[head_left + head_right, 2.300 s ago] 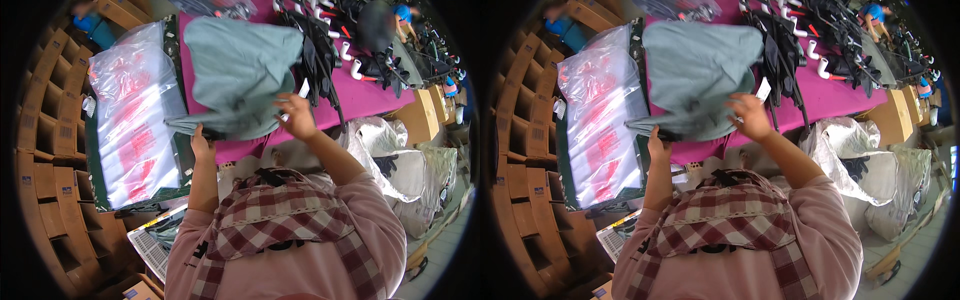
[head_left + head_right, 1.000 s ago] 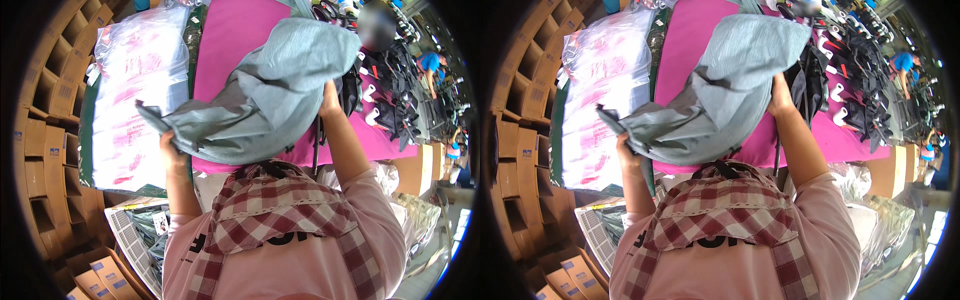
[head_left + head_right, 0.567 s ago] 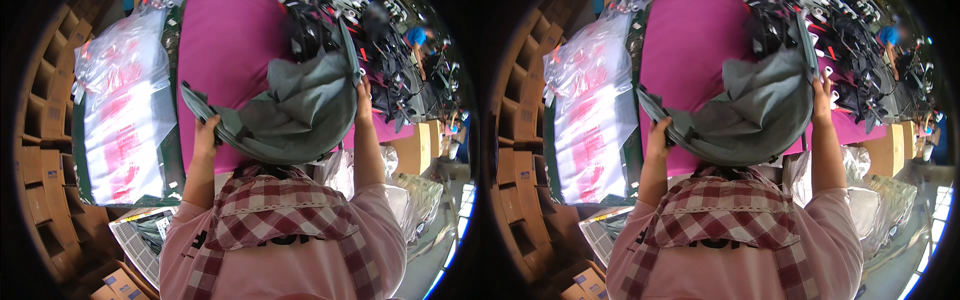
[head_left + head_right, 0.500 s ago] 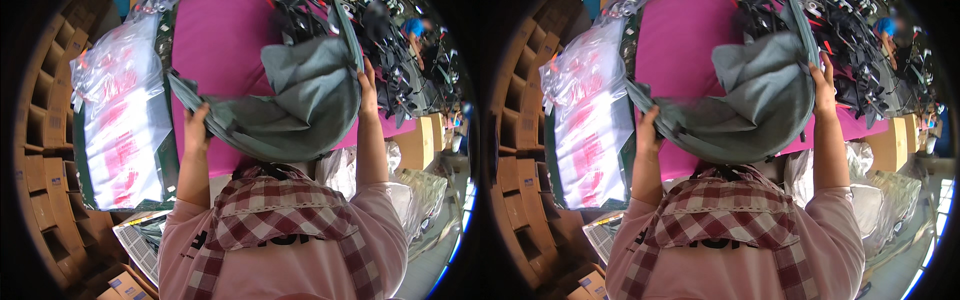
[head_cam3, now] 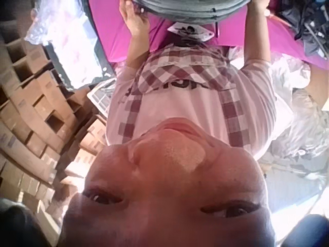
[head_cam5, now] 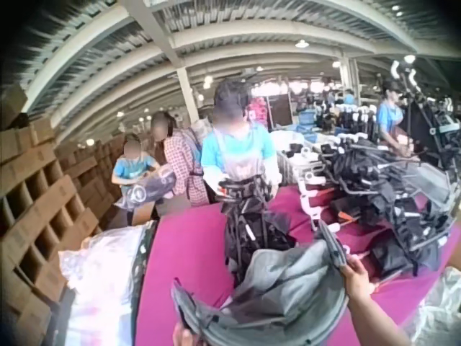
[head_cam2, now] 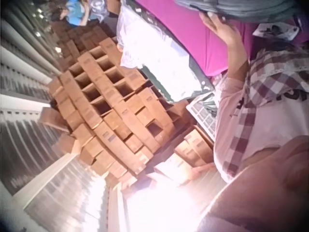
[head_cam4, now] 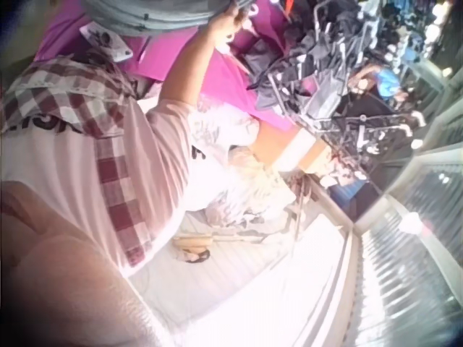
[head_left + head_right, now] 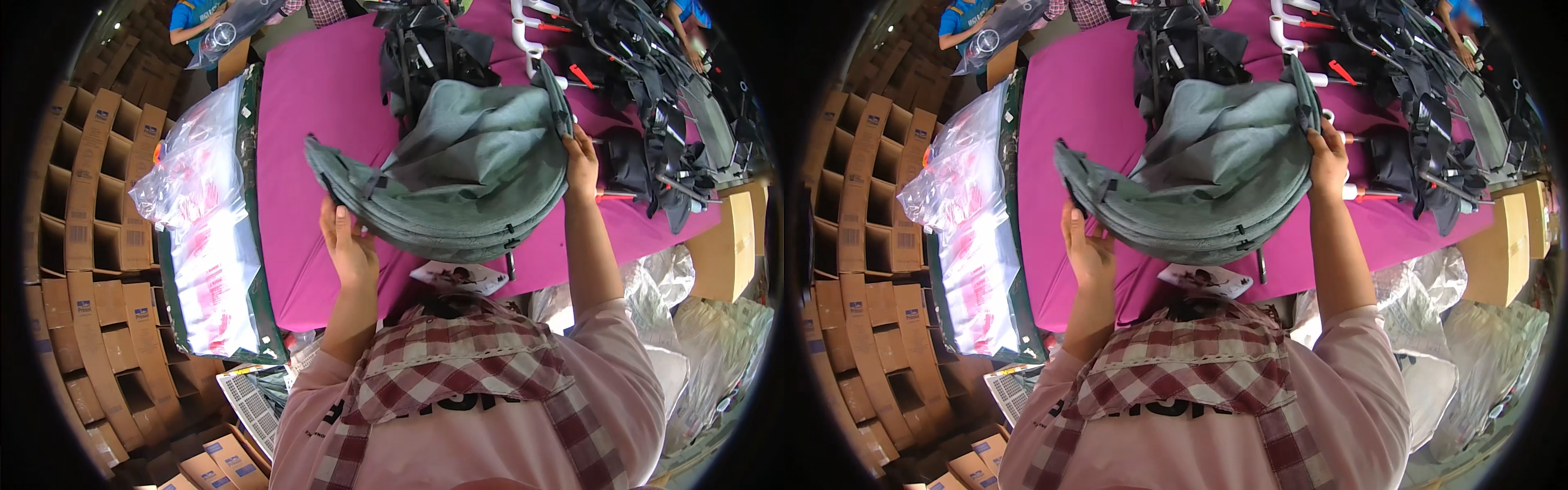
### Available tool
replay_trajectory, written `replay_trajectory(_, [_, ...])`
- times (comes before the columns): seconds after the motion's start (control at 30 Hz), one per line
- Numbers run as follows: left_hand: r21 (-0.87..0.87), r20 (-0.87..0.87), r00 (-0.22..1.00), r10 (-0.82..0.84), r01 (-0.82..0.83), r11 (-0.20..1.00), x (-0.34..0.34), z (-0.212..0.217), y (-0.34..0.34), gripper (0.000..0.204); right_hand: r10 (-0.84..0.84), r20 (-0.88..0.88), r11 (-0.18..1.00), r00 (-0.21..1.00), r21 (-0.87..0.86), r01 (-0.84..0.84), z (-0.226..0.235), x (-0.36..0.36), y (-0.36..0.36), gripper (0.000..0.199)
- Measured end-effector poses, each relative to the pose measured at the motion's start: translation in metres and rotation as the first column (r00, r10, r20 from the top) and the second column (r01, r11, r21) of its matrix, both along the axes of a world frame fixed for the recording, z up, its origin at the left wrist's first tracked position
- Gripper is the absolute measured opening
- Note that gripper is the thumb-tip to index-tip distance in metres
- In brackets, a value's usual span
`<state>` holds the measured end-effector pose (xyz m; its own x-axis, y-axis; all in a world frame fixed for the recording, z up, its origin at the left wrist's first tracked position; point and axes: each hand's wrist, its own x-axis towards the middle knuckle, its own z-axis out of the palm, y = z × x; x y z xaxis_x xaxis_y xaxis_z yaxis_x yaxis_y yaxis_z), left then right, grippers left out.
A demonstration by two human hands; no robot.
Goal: The person assembles baby strollers by attaching fabric seats to metal frames and adding wheels. They repeatedly pick up components, fit them together, and place the completed units into plastic bags on a pink-covered table.
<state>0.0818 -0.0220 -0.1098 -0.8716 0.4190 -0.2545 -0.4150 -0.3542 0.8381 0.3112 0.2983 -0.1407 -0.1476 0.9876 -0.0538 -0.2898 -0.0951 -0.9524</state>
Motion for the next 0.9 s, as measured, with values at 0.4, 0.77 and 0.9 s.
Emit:
replay_trajectory(0.4, [-0.137,-0.522,0.849,-0.078,0.006,0.991,0.008,-0.014,0.095,0.076,0.451,-0.058,0.891,0.891,0.086,-0.445,0.054,-0.047,0.019,0.080])
replay_trajectory(0.77, [-0.117,-0.603,0.797,-0.034,-0.047,0.992,-0.111,-0.015,0.196,0.064,0.307,0.106,0.912,0.946,0.251,-0.324,0.010,-0.127,0.047,0.077])
replay_trajectory(0.9, [-0.221,-0.628,0.730,-0.271,0.167,0.961,-0.128,-0.029,0.220,0.063,0.550,0.152,0.792,0.822,0.217,-0.570,-0.003,-0.144,0.058,0.079])
